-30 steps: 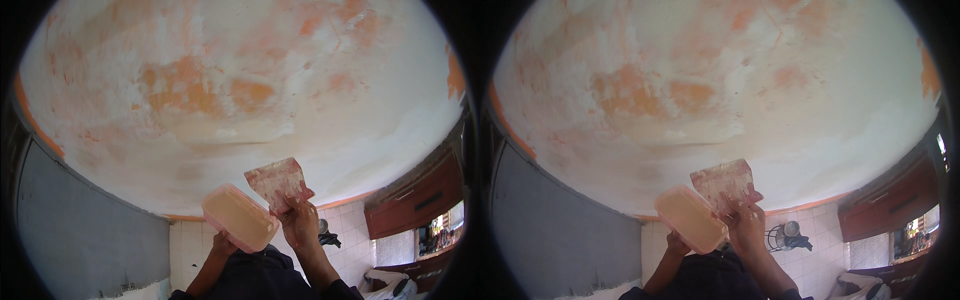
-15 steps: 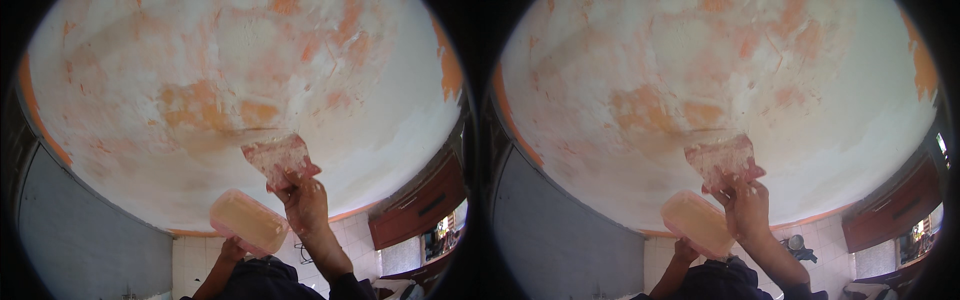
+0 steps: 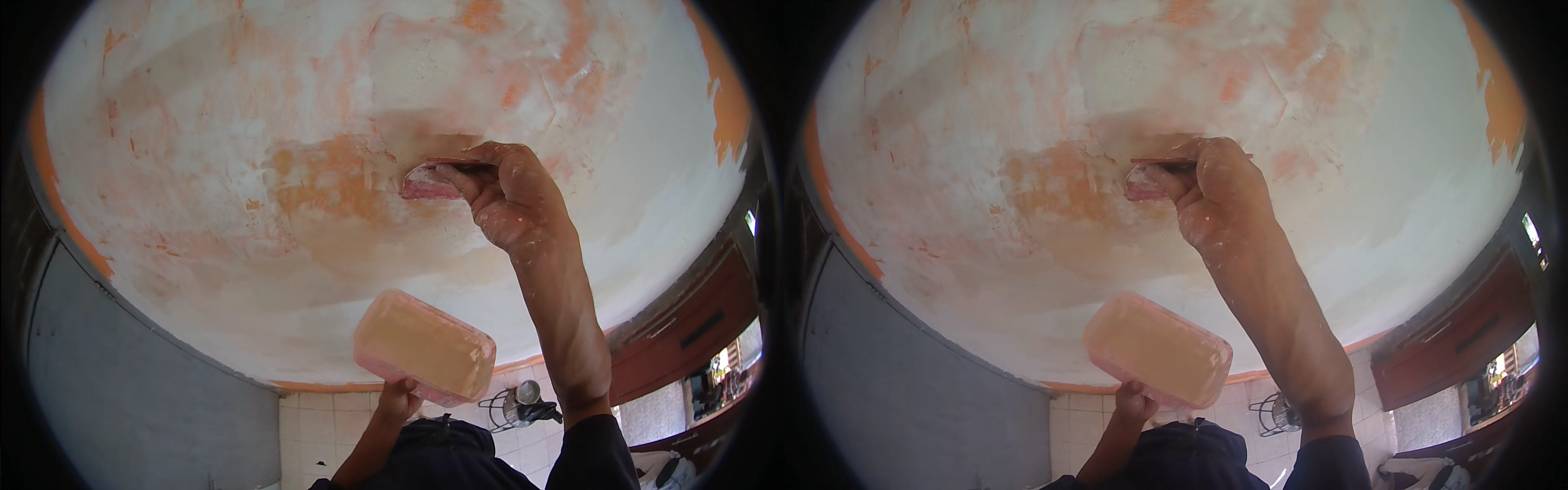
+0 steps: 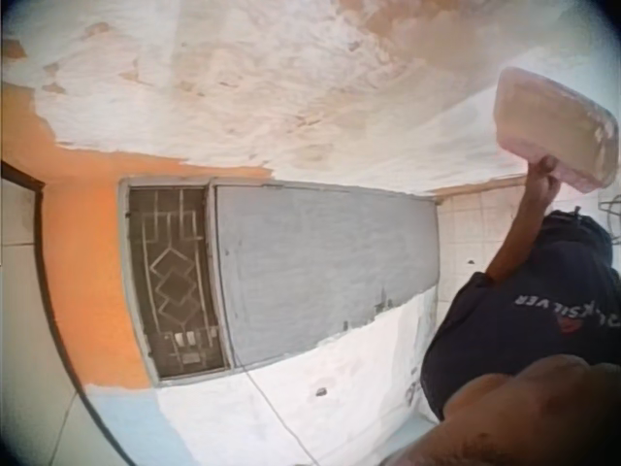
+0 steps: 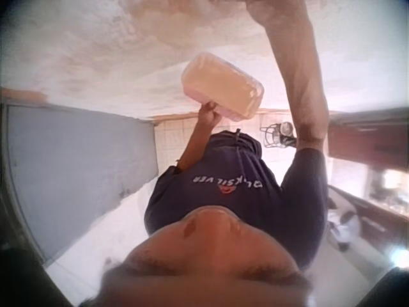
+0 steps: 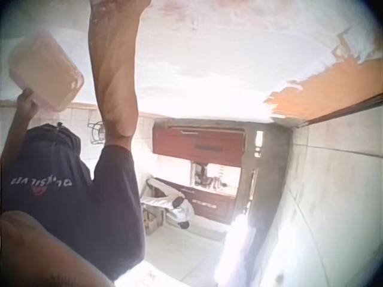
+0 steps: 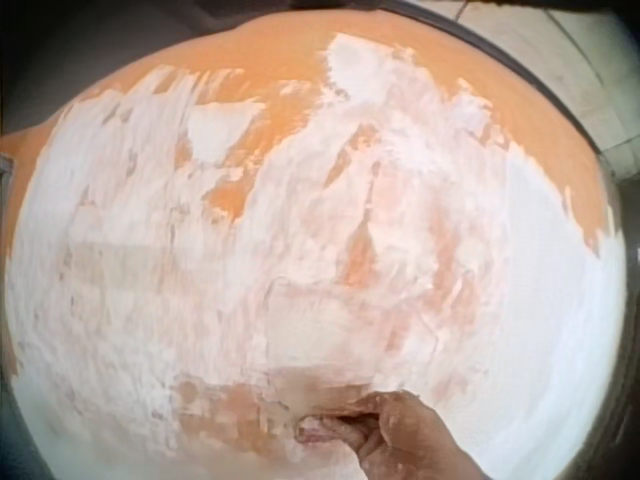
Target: The person applies plaster to the ceiling using a putty knife. The person picks up plaster from a container and spreads it across the ceiling surface in multiple strokes.
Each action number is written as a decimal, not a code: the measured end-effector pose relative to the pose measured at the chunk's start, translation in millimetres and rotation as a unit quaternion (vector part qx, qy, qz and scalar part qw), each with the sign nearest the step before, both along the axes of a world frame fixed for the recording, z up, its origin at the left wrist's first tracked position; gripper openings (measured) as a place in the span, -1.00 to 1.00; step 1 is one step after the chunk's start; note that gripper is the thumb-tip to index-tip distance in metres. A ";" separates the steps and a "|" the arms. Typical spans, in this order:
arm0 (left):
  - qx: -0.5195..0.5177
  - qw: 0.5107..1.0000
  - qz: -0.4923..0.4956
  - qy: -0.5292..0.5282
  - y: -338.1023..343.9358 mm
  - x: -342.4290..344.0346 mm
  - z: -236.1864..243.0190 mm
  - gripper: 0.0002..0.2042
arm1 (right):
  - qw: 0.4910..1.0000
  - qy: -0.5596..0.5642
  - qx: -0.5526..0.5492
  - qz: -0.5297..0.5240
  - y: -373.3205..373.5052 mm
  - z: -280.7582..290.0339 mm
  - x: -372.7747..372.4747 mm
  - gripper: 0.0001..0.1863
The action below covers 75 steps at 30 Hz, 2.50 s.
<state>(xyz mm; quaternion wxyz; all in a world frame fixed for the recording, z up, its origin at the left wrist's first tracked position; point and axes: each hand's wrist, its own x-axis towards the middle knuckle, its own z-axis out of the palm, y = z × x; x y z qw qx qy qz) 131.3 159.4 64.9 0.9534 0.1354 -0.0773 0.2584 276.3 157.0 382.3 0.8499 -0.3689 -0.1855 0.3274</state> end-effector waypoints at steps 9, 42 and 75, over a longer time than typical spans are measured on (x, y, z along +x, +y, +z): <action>-0.004 0.999 0.042 -0.011 -1.0 24.1 6.7 -0.44 | 1.000 -0.019 0.021 0.013 -7.1 10.1 -6.8 -0.86; 0.012 0.991 0.120 0.054 16.9 43.4 -35.1 -0.49 | 0.994 -0.104 0.036 -0.019 -7.2 39.5 -8.2 -0.74; 0.026 0.990 0.133 0.051 11.9 31.8 -24.1 -0.54 | 0.998 -0.059 0.008 0.003 -18.9 19.9 0.0 -0.79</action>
